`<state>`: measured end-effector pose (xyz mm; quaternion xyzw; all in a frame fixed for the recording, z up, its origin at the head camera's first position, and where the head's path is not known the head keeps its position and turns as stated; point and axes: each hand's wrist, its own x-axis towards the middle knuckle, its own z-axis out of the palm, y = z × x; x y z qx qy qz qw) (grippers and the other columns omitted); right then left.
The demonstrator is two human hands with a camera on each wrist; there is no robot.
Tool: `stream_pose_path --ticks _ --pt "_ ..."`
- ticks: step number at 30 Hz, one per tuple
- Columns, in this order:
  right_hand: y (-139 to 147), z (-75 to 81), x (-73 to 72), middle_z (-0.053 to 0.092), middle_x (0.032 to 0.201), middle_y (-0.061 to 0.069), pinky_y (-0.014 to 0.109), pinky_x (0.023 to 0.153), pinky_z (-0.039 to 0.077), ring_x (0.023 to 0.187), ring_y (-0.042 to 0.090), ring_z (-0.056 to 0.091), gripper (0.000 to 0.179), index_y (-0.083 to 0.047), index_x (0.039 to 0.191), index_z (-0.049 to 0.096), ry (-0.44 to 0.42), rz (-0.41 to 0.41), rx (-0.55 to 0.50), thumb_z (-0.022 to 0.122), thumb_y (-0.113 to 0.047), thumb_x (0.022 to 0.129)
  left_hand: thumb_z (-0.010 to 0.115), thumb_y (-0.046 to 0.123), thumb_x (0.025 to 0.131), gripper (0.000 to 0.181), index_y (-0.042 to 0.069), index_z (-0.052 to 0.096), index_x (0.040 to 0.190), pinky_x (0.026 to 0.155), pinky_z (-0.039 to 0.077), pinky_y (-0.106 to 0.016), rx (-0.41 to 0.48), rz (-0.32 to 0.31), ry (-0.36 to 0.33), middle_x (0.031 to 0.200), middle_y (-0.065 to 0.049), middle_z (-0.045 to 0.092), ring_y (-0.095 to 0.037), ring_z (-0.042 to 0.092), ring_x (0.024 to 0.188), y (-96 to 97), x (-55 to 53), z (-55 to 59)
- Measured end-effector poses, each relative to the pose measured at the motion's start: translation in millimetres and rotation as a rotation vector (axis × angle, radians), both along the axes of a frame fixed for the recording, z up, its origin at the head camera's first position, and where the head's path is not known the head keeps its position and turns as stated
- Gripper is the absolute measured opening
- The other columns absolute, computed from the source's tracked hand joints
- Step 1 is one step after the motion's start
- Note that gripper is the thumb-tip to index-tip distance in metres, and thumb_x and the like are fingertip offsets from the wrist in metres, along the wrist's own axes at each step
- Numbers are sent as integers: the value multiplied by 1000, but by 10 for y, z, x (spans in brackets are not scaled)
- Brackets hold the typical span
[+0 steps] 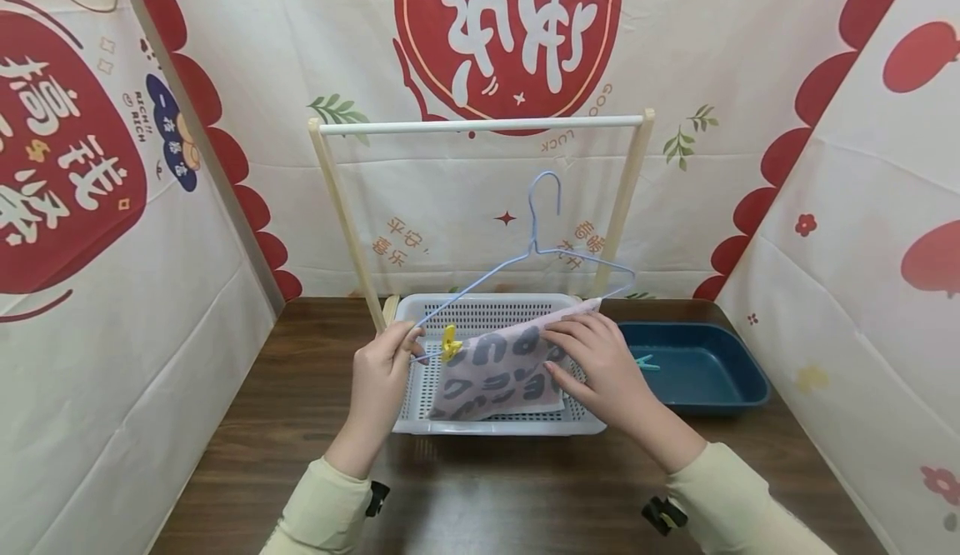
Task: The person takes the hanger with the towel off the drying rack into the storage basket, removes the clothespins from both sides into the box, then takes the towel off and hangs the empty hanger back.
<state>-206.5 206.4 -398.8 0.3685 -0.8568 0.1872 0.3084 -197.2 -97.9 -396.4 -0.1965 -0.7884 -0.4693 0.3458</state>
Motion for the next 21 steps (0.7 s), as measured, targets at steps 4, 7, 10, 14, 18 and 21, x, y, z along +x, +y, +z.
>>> stream_pose_path --ticks 4,7,10,14,18,21 --pt "-108 30 -4 66 118 6 55 104 32 117 27 52 47 -8 120 67 7 23 -1 47 -46 101 59 6 97 11 2 65 89 45 42 -20 21 -11 -3 71 -4 69 -8 52 50 22 5 7" --pt "-196 39 -9 66 117 6 53 105 32 117 27 52 43 -8 120 67 4 37 0 50 -43 100 59 6 97 11 4 64 88 42 39 -18 43 -28 -11 73 -2 71 -7 50 48 39 6 14" --pt "-291 44 -18 66 118 5 51 105 32 117 26 52 37 -8 119 67 -6 62 -10 59 -35 96 59 5 96 11 3 65 88 41 38 -18 55 -38 -17 73 -2 71 -7 49 48 57 7 18" --pt "-427 55 -25 66 118 5 50 104 34 115 25 53 35 -8 119 67 -5 89 -29 64 -29 92 59 4 96 10 3 66 89 43 42 -19 47 -44 -20 72 -2 71 -6 49 47 84 18 23" --pt "-549 80 -20 66 117 4 49 103 35 114 24 53 34 -9 120 67 -18 107 -42 63 -30 93 60 4 96 10 4 67 90 45 44 -20 26 -45 -12 71 -2 71 -5 49 46 111 29 32" --pt "-625 87 -10 66 117 3 49 103 34 115 23 53 34 -9 120 66 -42 112 -46 63 -31 94 60 5 96 10 5 66 88 46 44 -20 16 -44 -8 71 -1 71 -4 50 46 123 33 28"
